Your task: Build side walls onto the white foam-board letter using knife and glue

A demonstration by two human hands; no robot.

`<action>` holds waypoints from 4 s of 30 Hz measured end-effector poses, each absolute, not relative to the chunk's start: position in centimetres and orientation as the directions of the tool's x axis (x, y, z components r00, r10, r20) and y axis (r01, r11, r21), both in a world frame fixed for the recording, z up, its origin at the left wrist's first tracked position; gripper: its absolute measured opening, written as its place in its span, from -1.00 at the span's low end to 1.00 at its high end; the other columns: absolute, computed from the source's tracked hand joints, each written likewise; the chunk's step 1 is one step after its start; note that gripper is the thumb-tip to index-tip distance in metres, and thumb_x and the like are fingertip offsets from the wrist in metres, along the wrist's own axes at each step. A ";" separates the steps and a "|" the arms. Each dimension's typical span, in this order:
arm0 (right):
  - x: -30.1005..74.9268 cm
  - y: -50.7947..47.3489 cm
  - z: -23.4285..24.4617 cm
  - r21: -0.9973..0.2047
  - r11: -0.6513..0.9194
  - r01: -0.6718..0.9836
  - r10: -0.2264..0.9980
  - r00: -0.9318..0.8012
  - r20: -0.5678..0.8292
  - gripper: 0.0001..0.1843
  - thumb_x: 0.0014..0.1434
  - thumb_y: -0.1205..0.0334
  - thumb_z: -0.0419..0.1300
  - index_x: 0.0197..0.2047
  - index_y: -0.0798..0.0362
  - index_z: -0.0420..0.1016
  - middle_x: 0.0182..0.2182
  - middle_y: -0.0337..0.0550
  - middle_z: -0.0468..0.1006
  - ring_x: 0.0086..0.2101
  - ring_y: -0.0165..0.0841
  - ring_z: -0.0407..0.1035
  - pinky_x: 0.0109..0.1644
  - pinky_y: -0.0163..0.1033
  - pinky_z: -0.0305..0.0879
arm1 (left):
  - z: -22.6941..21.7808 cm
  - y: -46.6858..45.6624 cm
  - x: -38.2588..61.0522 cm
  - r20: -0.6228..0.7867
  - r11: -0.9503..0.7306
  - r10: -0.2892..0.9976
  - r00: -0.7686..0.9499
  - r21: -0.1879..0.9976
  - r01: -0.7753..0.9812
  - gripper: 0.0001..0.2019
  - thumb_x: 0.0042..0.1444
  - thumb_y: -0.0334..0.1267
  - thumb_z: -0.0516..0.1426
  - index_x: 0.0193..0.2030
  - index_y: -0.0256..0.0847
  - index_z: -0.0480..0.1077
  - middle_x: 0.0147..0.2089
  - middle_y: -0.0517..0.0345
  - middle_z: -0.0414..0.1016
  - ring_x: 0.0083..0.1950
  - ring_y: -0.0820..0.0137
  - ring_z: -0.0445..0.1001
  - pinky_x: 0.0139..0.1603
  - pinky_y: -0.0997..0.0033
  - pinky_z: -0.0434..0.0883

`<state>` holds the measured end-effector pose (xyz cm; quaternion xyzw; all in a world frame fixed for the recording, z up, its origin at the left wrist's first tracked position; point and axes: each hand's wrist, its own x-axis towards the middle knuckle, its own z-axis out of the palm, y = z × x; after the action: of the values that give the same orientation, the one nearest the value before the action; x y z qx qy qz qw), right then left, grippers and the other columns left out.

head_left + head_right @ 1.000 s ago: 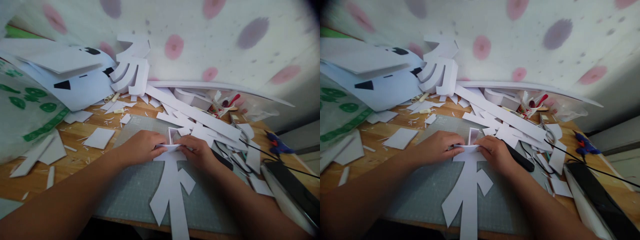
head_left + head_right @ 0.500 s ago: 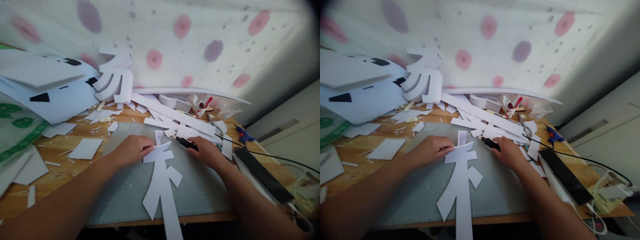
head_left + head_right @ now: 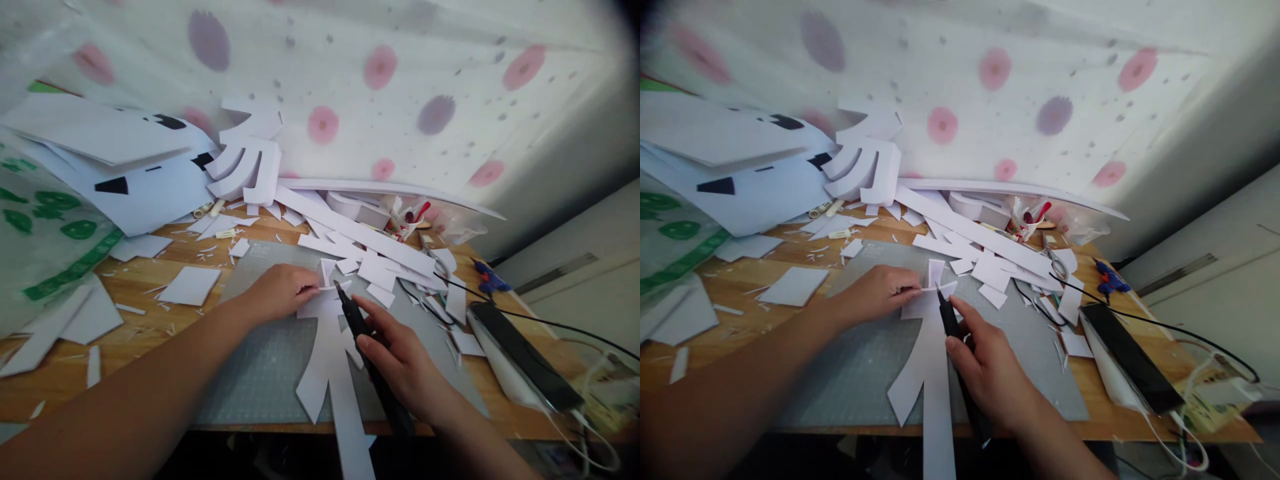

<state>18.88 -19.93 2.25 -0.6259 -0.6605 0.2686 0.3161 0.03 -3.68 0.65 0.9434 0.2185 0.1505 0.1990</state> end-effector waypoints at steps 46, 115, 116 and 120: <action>15.1 -20.5 0.9 -0.934 -0.139 0.328 0.987 0.121 -0.104 -0.41 0.22 0.20 0.03 0.32 0.06 0.17 0.29 -0.01 0.24 -0.05 -0.26 0.44 -0.07 -0.21 0.39 | 0.9 -4.5 -0.4 0.268 -0.884 0.456 0.849 0.250 0.396 -0.84 0.23 -0.29 0.06 -0.34 -0.21 0.41 -0.37 0.17 0.48 -0.31 0.36 0.42 -0.31 0.42 0.21; 7.0 -20.2 3.5 -0.584 0.167 0.794 0.939 -0.308 -0.151 -0.40 0.29 0.23 -0.08 0.39 0.07 0.03 -0.32 0.02 0.62 -0.35 -0.19 0.50 -0.30 -0.21 0.28 | -1.2 -12.2 -12.4 0.249 -0.496 0.868 0.430 0.391 0.775 -0.80 0.23 -0.21 0.01 -0.33 -0.21 0.39 -0.37 0.15 0.49 -0.32 0.37 0.44 -0.32 0.44 0.24; 7.0 -20.2 3.4 -0.571 0.178 0.801 0.937 -0.315 -0.150 -0.39 0.29 0.23 -0.09 0.39 0.07 0.02 -0.33 0.03 0.63 -0.35 -0.19 0.51 -0.31 -0.21 0.28 | -1.4 -12.4 -12.4 0.246 -0.480 0.877 0.413 0.418 0.771 -0.79 0.24 -0.20 0.01 -0.32 -0.21 0.39 -0.36 0.14 0.49 -0.32 0.37 0.44 -0.32 0.44 0.24; 7.1 -20.3 3.1 -0.489 0.217 0.844 0.936 -0.322 -0.140 -0.39 0.29 0.24 -0.12 0.39 0.09 0.01 -0.35 0.05 0.64 -0.37 -0.16 0.52 -0.35 -0.22 0.25 | -2.2 -12.7 -12.3 0.270 -0.471 0.882 0.386 0.491 0.733 -0.79 0.24 -0.19 0.00 -0.30 -0.21 0.40 -0.34 0.14 0.49 -0.30 0.37 0.44 -0.29 0.44 0.26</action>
<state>7.05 -20.26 3.13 -0.5747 -0.7747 0.2470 0.0929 -12.33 -12.72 -2.17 0.8193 0.4928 0.2535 0.1474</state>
